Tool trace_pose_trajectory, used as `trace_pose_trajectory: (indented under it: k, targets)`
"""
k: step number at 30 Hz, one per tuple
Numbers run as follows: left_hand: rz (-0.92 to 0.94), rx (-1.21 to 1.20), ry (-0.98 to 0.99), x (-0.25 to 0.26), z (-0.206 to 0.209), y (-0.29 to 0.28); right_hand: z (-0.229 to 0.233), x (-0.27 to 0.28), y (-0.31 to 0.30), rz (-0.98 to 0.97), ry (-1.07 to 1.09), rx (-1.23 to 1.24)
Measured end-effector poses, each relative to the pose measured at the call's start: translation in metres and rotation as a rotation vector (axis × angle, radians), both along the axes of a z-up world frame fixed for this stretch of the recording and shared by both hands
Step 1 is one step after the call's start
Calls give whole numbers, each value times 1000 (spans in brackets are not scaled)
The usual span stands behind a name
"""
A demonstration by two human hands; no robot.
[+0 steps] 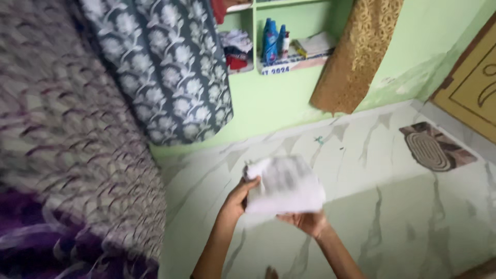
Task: The person picks up various items from a bed, including folded clothes, a small potted plant, and several bottles of toiletries. They walk to a nearby shelf and place each item onto a shelf, repeating this process for multiple objects.
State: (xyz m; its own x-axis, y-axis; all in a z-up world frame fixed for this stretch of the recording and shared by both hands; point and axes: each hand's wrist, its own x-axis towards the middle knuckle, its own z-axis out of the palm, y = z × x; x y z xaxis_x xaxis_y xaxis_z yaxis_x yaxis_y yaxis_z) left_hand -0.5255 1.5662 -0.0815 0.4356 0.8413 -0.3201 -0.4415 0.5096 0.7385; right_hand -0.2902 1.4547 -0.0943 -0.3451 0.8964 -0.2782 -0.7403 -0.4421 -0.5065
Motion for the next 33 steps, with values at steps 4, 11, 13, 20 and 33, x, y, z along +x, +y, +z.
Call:
trace_pose_trajectory:
  k: [4, 11, 13, 20, 33]
  targets:
    - [-60, 72, 160, 39, 9, 88, 24, 72, 109, -197, -84, -102]
    - [-74, 77, 306, 94, 5, 210, 34, 146, 240, -32, -906, -7]
    - [-32, -32, 352, 110, -3, 248, 32, 155, 269, -61, -836, 34]
    - [-270, 64, 163, 167, -38, 387, 13, 213, 394, -102, -1061, 12]
    - [-247, 168, 209, 296, -33, 618, 15, 298, 568, -451, -777, -167]
